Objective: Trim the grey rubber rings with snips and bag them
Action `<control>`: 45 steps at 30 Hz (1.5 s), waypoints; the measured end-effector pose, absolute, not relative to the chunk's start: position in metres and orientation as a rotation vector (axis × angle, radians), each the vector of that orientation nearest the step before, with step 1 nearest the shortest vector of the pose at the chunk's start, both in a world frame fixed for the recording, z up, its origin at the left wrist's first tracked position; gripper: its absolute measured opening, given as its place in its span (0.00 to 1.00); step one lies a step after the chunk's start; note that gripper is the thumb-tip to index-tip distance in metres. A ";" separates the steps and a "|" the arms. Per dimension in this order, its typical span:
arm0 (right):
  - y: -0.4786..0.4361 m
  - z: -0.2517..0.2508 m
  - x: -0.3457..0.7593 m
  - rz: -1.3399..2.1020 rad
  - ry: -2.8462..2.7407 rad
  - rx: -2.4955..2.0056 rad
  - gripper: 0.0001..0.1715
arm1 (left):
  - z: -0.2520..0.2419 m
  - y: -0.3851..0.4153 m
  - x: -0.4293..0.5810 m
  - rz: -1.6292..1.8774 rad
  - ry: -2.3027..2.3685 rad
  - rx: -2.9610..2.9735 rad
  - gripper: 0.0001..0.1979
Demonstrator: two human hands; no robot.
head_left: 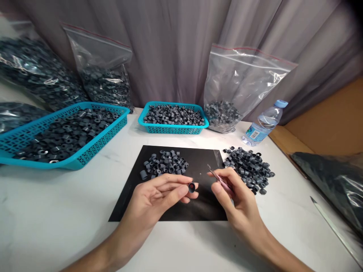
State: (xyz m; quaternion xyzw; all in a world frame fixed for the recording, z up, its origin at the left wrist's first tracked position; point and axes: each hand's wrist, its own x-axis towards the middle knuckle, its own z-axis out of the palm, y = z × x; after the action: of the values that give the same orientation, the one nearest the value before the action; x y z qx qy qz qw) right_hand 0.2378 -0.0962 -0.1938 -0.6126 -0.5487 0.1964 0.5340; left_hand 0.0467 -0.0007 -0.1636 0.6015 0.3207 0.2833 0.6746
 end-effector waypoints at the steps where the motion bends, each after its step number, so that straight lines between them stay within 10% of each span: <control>1: -0.096 -0.194 0.237 0.495 -1.300 -1.447 0.08 | -0.164 0.000 0.047 0.626 0.719 1.338 0.08; 45: -0.093 -0.187 0.224 0.933 -1.095 -1.278 0.11 | -0.168 0.000 0.054 0.497 0.652 1.197 0.08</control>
State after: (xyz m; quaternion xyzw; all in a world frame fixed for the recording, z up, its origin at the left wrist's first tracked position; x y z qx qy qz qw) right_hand 0.2236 -0.0934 -0.1869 -0.5449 -0.4669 0.3980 0.5716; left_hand 0.0538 -0.0004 -0.1677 0.5474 0.2981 0.2271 0.7483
